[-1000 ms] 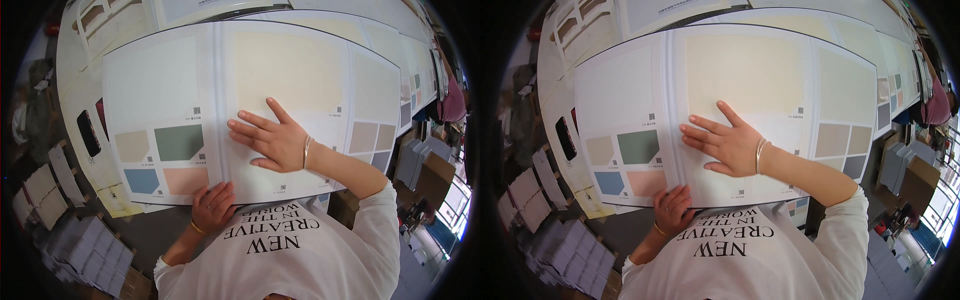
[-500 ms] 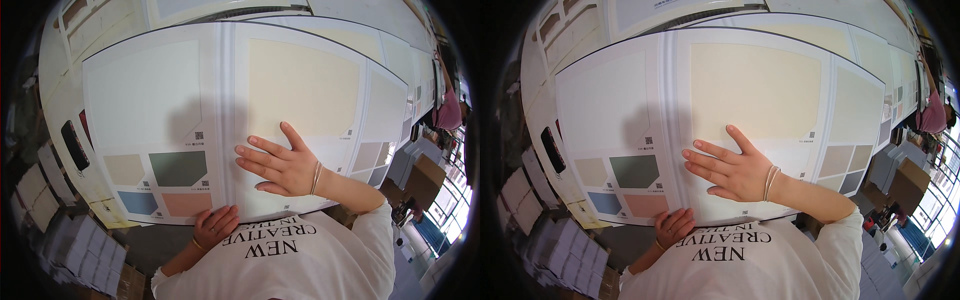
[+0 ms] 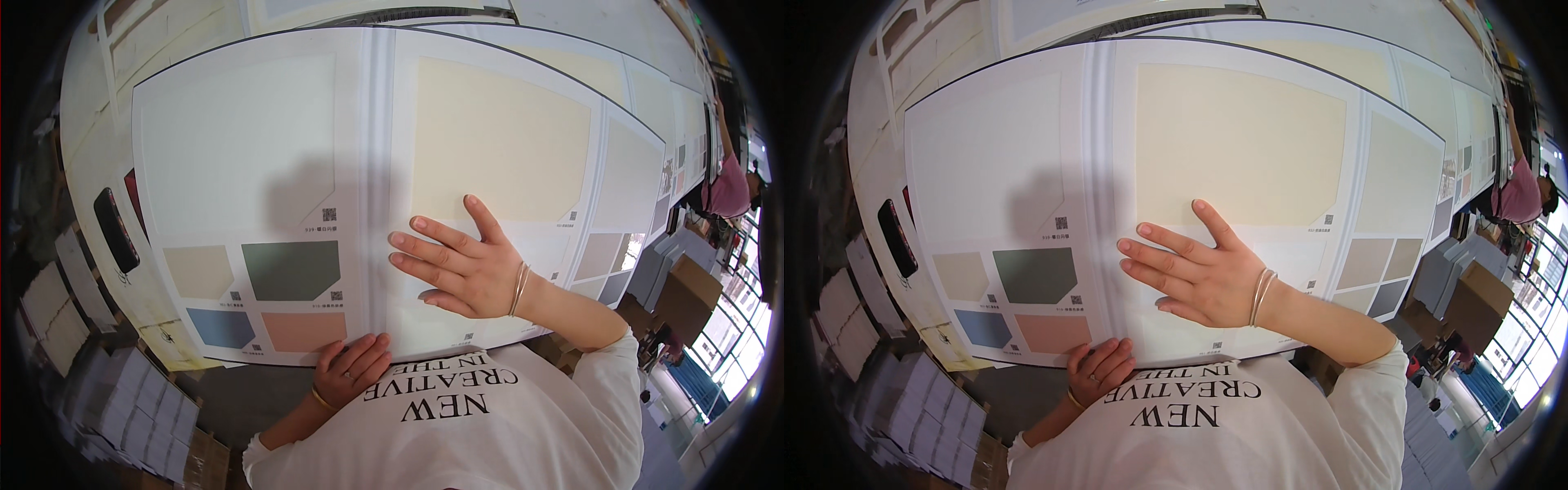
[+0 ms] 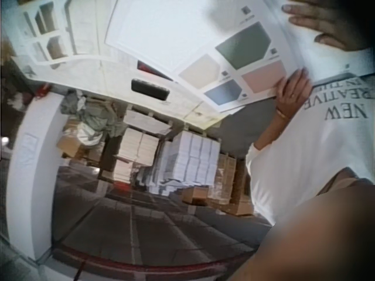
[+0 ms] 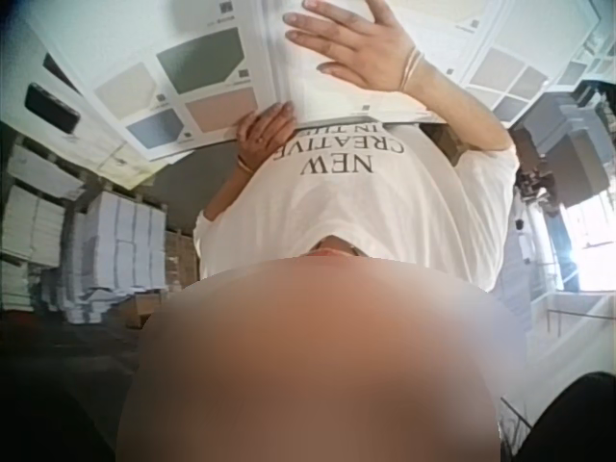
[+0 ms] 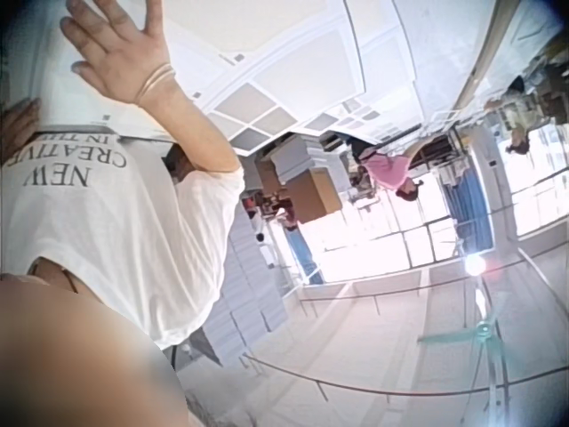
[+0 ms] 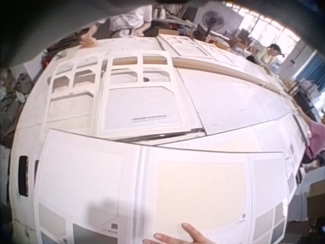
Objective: Inspecting and comparing material and color swatches in a sample book at a workbench.
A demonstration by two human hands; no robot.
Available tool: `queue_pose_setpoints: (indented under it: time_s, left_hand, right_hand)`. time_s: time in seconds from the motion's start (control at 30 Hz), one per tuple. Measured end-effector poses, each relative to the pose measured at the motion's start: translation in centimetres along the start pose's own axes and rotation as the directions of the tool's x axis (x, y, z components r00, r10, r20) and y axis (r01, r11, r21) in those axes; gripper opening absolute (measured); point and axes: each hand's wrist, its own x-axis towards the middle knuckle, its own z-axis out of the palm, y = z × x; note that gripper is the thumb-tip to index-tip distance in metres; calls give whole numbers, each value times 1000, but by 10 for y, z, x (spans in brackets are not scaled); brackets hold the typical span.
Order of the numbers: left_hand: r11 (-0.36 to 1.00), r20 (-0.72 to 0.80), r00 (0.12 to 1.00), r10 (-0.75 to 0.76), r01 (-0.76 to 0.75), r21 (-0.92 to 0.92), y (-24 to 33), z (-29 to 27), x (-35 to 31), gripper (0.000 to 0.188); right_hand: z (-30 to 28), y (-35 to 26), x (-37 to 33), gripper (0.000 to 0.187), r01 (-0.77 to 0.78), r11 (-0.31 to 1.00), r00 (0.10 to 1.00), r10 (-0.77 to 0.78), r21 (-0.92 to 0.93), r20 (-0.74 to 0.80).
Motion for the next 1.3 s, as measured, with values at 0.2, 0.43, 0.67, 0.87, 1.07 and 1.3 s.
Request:
queue_pose_setpoints:
  time_s: [0.2,0.43,0.67,0.87,1.07,1.3]
  left_hand:
    - [1000,-29,1000,-10,9,-19,2,1,2,16]
    - [999,-50,998,-23,21,-44,3,0,5,17]
    - [999,-64,998,-26,23,-48,4,0,7,20]
    - [997,-37,999,-27,24,-72,4,-5,8,22]
    - [998,-15,1000,-10,9,-69,3,-6,10,24]
    - [997,-45,999,-1,-3,-82,1,-3,8,26]
  right_hand:
    - [-1,1,1,52,-165,981,971,180,107,-158]
    - [-3,18,32,32,-177,982,897,191,71,-399]
    - [2,14,39,33,-222,974,862,220,50,-456]
    - [1,13,30,28,-144,987,883,161,71,-441]
    - [5,-6,8,27,-41,991,941,82,130,-327]
    - [-1,-4,4,43,-62,998,986,61,0,-156]
